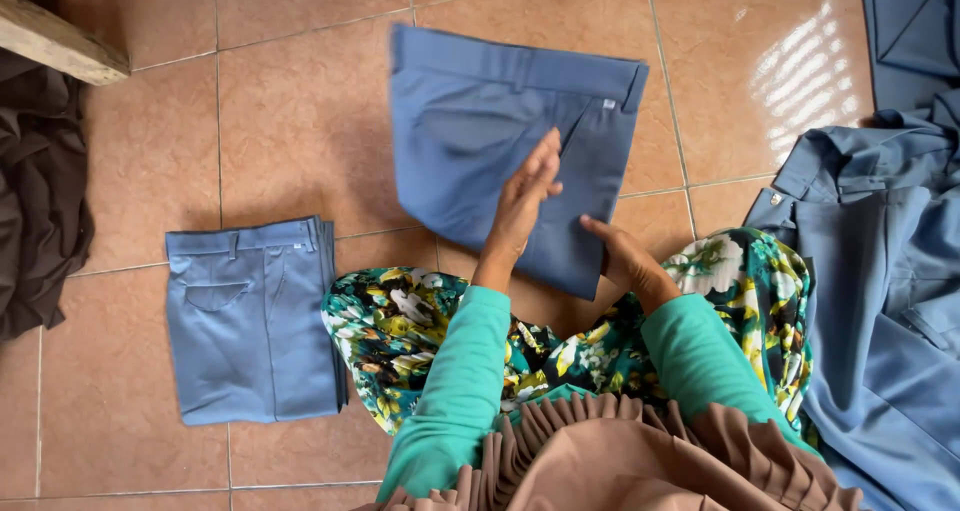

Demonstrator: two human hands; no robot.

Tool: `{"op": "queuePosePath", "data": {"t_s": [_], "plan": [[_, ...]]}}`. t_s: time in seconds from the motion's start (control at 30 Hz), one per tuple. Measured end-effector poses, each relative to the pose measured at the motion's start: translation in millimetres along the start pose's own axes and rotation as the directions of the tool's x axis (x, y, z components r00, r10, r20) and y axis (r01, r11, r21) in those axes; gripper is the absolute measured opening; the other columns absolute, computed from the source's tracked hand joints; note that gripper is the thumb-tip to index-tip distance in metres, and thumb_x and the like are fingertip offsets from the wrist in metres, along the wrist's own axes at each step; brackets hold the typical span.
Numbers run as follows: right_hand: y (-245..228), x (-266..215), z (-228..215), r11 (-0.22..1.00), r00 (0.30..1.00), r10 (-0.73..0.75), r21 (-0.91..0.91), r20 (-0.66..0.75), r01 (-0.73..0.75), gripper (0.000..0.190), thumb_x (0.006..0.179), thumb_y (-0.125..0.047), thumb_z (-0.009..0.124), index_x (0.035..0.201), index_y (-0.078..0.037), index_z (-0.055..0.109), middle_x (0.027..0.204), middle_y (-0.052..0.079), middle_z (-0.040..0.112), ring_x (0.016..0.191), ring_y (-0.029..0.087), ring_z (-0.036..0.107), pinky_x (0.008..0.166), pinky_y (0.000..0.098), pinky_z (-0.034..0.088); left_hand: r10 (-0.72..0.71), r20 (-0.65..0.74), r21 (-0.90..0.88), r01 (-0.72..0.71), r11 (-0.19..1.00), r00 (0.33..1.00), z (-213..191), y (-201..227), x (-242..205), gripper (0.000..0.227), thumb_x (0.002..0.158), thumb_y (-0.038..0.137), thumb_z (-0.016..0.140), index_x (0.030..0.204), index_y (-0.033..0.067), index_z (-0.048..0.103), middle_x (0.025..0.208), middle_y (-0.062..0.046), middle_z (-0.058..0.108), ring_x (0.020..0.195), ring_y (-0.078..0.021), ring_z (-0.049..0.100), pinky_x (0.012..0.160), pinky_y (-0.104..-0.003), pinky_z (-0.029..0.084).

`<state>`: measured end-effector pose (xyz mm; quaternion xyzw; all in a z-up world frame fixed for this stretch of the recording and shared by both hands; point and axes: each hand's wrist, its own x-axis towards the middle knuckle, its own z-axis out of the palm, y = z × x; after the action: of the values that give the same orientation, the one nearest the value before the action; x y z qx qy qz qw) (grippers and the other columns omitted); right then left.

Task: Folding blue trousers into a rectangular shape on the floor in a factory setting.

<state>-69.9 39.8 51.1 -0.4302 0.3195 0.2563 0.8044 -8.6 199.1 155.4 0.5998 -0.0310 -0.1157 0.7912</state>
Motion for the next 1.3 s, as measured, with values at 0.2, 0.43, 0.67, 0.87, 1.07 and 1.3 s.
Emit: {"op": "queuePosePath", "data": {"t_s": [0.2,0.43,0.67,0.87,1.07,1.3], "plan": [[39,86,-74,0.992,0.978,-0.117,0.017,-0.172,0.122,0.068,0.094,-0.015,0.077,0.154,-0.011,0.045,0.145,0.028,0.049,0.135,0.045,0.052,0.104,0.0688,0.043,-0.706,0.032,0.337,0.657,0.674,0.707,-54,-130,-33,0.054,0.098,0.052,0.059,0.098,0.0008,0.077,0.078,-0.019,0.075,0.054,-0.0217,0.071,0.04,-0.022,0.05],[17,64,-67,0.986,0.985,-0.156,0.054,-0.069,0.16,0.068,0.095,-0.006,0.071,0.156,-0.006,0.041,0.145,0.025,0.052,0.133,0.044,0.053,0.103,0.064,0.047,-0.738,-0.151,-0.233,0.702,0.673,0.658,-95,-174,-36,0.089,0.082,0.069,0.08,0.134,0.0019,0.056,0.094,-0.023,0.07,0.065,-0.0351,0.074,0.05,-0.037,0.062],[22,94,-141,0.798,0.907,-0.241,-0.603,-0.345,-0.018,0.068,0.086,-0.018,0.08,0.149,-0.019,0.052,0.117,0.014,0.068,0.11,0.033,0.066,0.083,0.053,0.057,-0.531,-0.582,-0.468,0.28,0.838,0.616,-113,-195,-51,0.058,0.085,0.019,0.087,0.128,0.0096,0.05,0.108,-0.01,0.052,0.097,-0.0315,0.061,0.09,-0.042,0.051],[-1,82,-138,0.45,0.767,-0.476,-0.868,-0.431,-0.209,0.056,0.088,-0.027,0.068,0.144,-0.031,0.059,0.11,0.005,0.075,0.114,0.032,0.067,0.091,0.0539,0.053,-0.215,-0.785,-0.019,0.324,0.946,0.581,-103,-212,-83,0.094,0.085,0.015,0.082,0.156,0.0265,0.021,0.146,-0.014,0.03,0.127,-0.0293,0.04,0.102,-0.043,0.041],[-20,30,-82,0.405,0.772,-0.512,-0.898,-0.378,-0.171,0.06,0.094,-0.022,0.054,0.154,-0.022,0.047,0.132,0.021,0.064,0.128,0.046,0.056,0.1,0.0646,0.046,0.35,-0.426,0.883,0.3,0.361,0.834,-67,-129,-74,0.067,0.091,0.024,0.069,0.151,0.0143,0.042,0.161,-0.024,0.027,0.148,-0.0498,0.023,0.117,-0.063,0.021],[-11,34,-66,-0.02,0.448,-0.894,-0.999,0.006,-0.027,0.05,0.092,-0.015,0.071,0.142,-0.014,0.062,0.124,0.015,0.053,0.111,0.04,0.053,0.087,0.054,0.047,0.277,-0.24,0.948,0.286,-0.139,0.93,-70,-177,-62,0.058,0.106,0.05,0.032,0.16,0.0298,0.031,0.168,-0.011,0.027,0.157,-0.0331,0.019,0.123,-0.061,0.006]]}}
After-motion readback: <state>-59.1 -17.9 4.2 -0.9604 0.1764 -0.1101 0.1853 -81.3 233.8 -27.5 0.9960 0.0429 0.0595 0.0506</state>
